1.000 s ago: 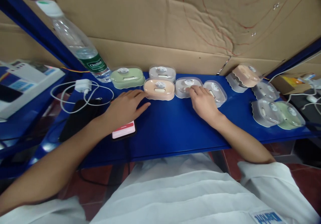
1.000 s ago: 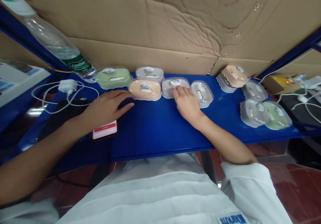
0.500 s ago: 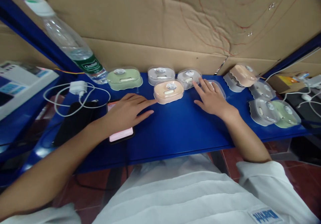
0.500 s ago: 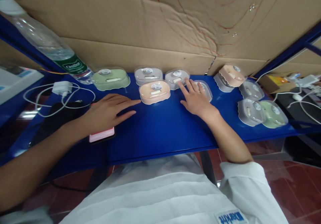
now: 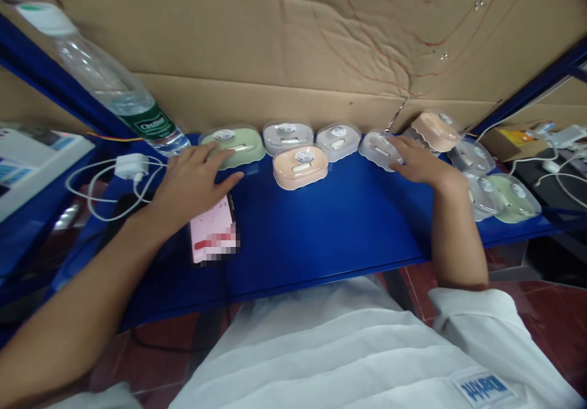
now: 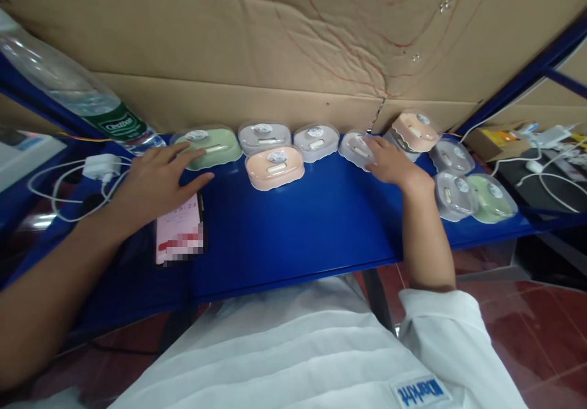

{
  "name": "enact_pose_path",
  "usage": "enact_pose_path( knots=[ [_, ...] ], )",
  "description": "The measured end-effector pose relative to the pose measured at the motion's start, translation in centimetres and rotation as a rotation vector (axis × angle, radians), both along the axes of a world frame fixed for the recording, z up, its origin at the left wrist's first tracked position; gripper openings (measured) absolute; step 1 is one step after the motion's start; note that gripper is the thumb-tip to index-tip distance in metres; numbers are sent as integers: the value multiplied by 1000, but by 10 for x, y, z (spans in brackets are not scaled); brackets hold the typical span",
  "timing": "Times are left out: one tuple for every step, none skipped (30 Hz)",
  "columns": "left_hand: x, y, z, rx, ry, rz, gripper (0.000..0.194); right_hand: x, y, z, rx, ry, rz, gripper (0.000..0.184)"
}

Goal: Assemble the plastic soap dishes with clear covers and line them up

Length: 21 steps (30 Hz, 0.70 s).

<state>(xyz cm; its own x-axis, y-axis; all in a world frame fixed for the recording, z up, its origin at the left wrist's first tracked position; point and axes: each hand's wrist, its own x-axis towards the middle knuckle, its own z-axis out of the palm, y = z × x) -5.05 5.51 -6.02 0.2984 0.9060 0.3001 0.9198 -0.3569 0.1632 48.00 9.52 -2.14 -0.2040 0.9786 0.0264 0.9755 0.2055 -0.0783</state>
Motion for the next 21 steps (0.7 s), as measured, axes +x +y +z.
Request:
enact_pose_path(
  knots=[
    [1, 0, -1, 13, 11, -41, 59, 5, -1, 5, 19, 12, 1, 75],
    [3, 0, -1, 24, 21, -77, 58, 9, -3, 10, 40, 22, 3, 70],
    [6, -1, -2, 33, 26, -108, 57, 12, -5, 16, 77, 36, -1, 66],
    [8, -2, -1, 37, 27, -138, 56, 15, -7, 21, 135, 49, -22, 63],
    [11, -5, 0, 40, 22, -166, 55, 18, -7, 25, 214, 57, -66, 62],
    [15, -7, 1, 42, 15, -193, 54, 21, -6, 27, 307, 61, -136, 63],
    [18, -10, 2, 44, 10, -215, 52, 25, -3, 26, 401, 66, -226, 66],
    [21, -13, 3, 50, 10, -226, 51, 30, 2, 23, 482, 76, -326, 72],
    [24, -15, 4, 59, 16, -220, 51, 36, 7, 19, 539, 94, -425, 78],
    [26, -17, 4, 73, 27, -197, 52, 44, 14, 12, 567, 125, -513, 86],
    [28, -18, 4, 90, 43, -162, 54, 52, 20, 5, 576, 172, -583, 92],
    [29, -19, 3, 104, 62, -122, 57, 60, 26, -3, 572, 224, -632, 98],
    [29, -18, 3, 111, 79, -83, 59, 68, 32, -10, 565, 274, -658, 99],
    [29, -18, 2, 109, 93, -51, 61, 76, 36, -16, 559, 315, -667, 96],
    [28, -16, 1, 105, 99, -23, 61, 81, 40, -20, 559, 345, -663, 89],
    [27, -15, 0, 103, 93, 1, 60, 86, 42, -23, 564, 364, -651, 81],
    [26, -13, 0, 100, 75, 25, 58, 88, 43, -25, 578, 373, -638, 74],
    [24, -11, 0, 97, 46, 50, 55, 89, 44, -25, 600, 377, -627, 68],
    [22, -9, 0, 93, 13, 75, 54, 88, 44, -24, 627, 382, -613, 66],
    [20, -7, 0, 85, -21, 95, 53, 86, 45, -22, 653, 386, -591, 66],
    [18, -5, -1, 76, -53, 109, 53, 81, 44, -20, 677, 388, -559, 67]
  ],
)
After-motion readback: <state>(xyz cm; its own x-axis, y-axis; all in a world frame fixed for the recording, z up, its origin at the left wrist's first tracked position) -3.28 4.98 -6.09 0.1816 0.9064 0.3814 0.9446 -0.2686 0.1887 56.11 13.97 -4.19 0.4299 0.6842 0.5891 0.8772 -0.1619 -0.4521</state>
